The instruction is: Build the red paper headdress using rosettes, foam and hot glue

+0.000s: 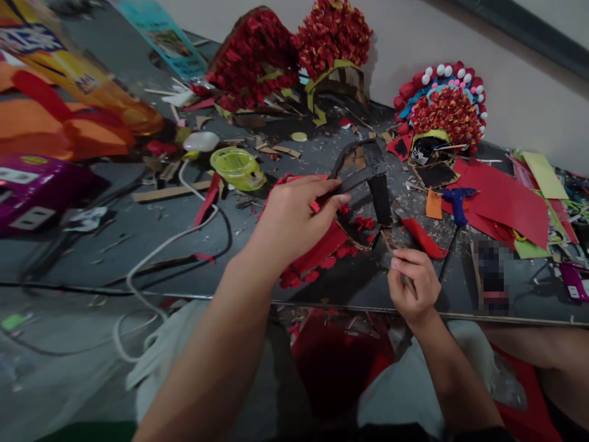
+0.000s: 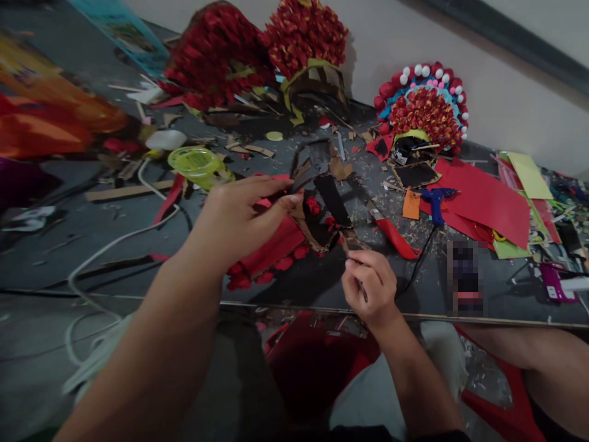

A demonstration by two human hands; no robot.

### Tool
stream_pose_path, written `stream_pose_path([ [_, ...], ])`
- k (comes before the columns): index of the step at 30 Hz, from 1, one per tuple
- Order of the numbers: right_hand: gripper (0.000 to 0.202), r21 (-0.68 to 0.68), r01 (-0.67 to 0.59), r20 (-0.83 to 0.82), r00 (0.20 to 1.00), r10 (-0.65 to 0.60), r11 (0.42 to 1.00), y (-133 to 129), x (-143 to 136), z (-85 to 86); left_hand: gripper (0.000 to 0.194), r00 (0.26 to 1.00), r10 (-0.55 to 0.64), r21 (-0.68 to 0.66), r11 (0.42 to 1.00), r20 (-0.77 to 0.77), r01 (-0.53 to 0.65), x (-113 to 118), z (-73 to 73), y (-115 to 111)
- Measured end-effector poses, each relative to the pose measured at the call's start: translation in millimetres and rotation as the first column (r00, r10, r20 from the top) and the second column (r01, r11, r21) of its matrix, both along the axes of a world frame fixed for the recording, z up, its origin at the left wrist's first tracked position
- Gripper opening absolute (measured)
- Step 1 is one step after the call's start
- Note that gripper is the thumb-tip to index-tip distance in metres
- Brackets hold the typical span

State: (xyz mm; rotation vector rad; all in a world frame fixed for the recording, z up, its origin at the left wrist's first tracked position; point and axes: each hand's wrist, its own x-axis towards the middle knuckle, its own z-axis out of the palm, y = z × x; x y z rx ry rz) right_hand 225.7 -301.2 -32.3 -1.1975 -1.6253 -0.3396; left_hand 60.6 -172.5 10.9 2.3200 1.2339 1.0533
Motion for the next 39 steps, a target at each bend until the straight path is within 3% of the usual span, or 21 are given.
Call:
stream_pose_path([
  [3,0.02,-0.036,-0.132,0.024,0.991,0.133,0.991,-1,-4,-5.4,0.034,1.0,0.0,0.009,1.0,0.004,0.0,1,-0.4,-1],
  [5,0.02,-0.035,-0.156,0.035,0.987,0.157,0.987,-1,-5,-6.6,0.033,1.0,-0.001,0.01,1.0,0.003,0.001,1,-0.7,-1],
  [10,0.024,-0.005,0.012,0.023,1.0,-0.012,1.0,1,-1,-3.6,0.034,1.0,-0.02,0.031,0.999,0.007,0.02,1,-1.2,-1],
  [15,0.019,-0.044,-0.154,0.066,0.985,0.156,0.987,-2,-4,-6.3,0.035,1.0,-0.016,0.04,0.999,0.01,0.015,3,-1.9,-2],
  [20,0.024,-0.018,0.014,0.024,1.0,-0.014,1.0,2,-2,-3.2,0.033,1.0,-0.021,0.025,0.999,0.008,0.02,3,-3.1,-2],
  [26,0.019,-0.041,-0.12,0.06,0.991,0.122,0.992,0,-4,-4.0,0.03,1.0,-0.01,0.022,1.0,-0.001,0.01,2,-2.0,-1],
  [32,0.025,0.004,0.091,0.051,0.995,-0.091,0.996,3,8,3.0,0.032,1.0,-0.023,0.025,0.999,-0.007,0.024,1,-2.2,0],
  [36,0.026,0.046,0.103,0.022,0.994,-0.104,0.994,3,11,6.0,0.031,1.0,-0.007,0.044,0.999,-0.011,0.008,1,-2.7,0],
  [39,0.025,-0.004,0.086,0.032,0.996,-0.086,0.996,3,7,4.3,0.031,1.0,-0.01,0.055,0.998,-0.009,0.011,0,-2.9,0],
])
